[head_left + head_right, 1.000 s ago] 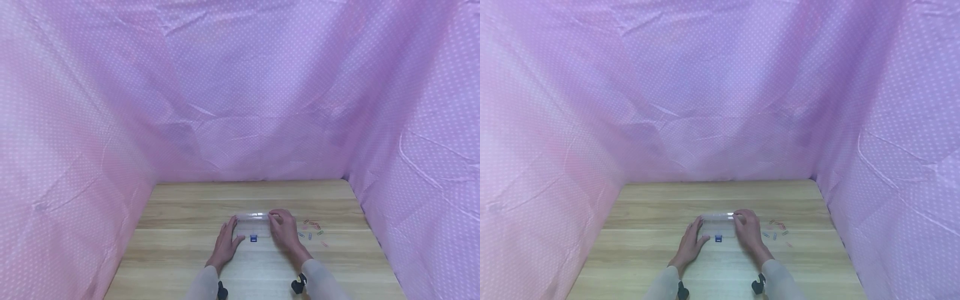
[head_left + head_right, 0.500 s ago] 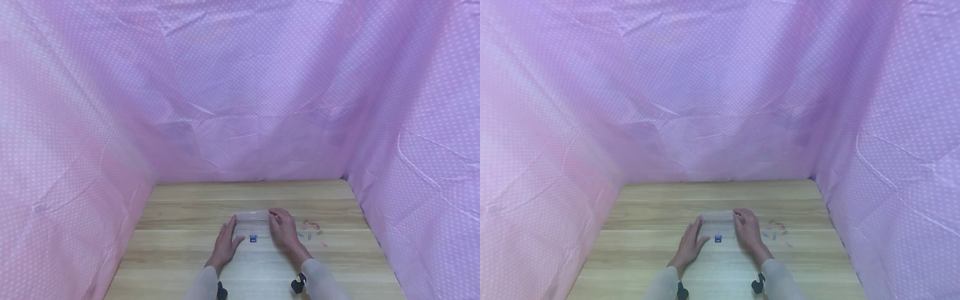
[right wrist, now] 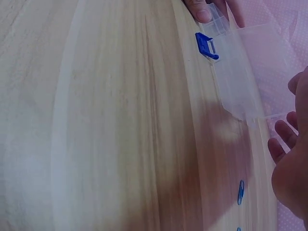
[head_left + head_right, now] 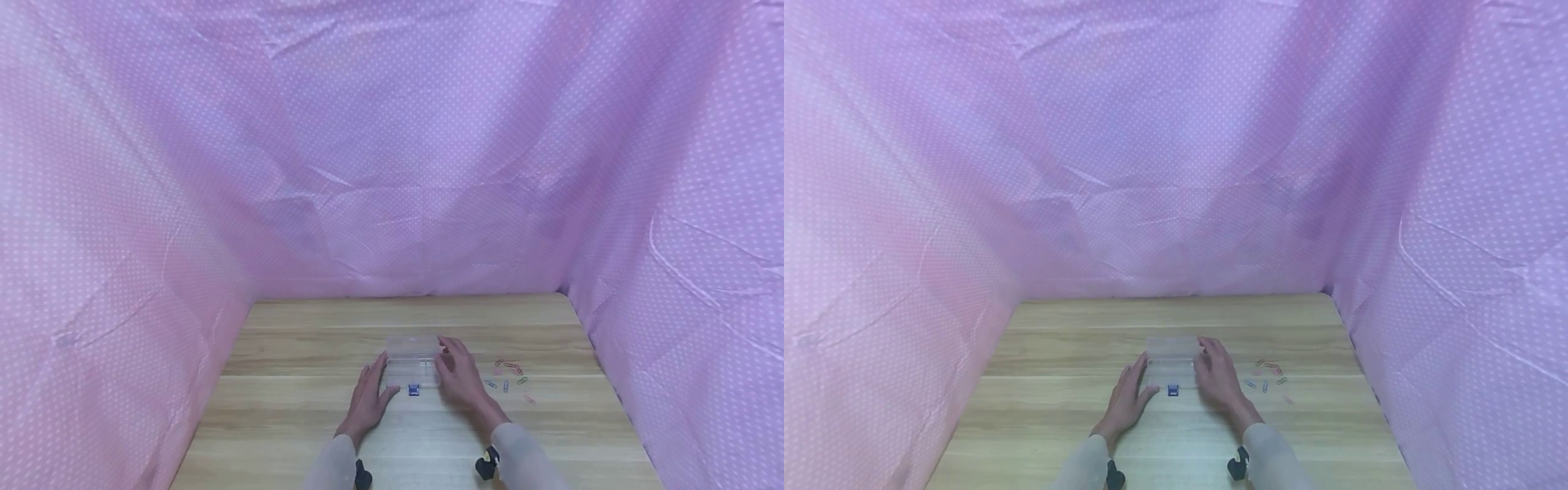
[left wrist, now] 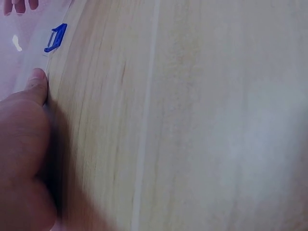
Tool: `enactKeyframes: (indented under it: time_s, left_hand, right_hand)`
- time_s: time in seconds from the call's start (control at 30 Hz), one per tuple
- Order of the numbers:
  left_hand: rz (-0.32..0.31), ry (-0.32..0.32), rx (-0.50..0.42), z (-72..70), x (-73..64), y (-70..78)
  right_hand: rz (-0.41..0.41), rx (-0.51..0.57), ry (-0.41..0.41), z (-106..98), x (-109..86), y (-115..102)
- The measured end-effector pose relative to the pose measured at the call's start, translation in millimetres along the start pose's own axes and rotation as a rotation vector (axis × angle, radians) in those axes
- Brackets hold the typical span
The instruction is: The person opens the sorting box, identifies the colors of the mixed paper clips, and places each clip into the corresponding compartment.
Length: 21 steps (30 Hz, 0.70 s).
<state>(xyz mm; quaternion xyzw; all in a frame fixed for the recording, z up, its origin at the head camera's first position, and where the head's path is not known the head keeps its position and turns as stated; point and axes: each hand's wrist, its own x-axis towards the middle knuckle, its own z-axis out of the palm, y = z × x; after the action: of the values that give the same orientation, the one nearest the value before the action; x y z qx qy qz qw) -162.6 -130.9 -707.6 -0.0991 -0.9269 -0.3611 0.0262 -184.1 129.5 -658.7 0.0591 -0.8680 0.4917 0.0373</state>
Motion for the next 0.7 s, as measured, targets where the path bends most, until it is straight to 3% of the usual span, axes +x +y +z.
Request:
enactKeyframes:
  time_s: [0.4, 0.7]
  left_hand:
    - [0.029, 0.003, 0.016, -0.9, 1.5, 0.9]
    - [0.063, 0.004, -0.002, -0.6, 1.6, 2.2]
  right_hand:
    - [-0.056, -0.081, -0.035, 6, -2.1, 14]
    - [0.001, -0.11, -0.105, 7, -9.5, 19]
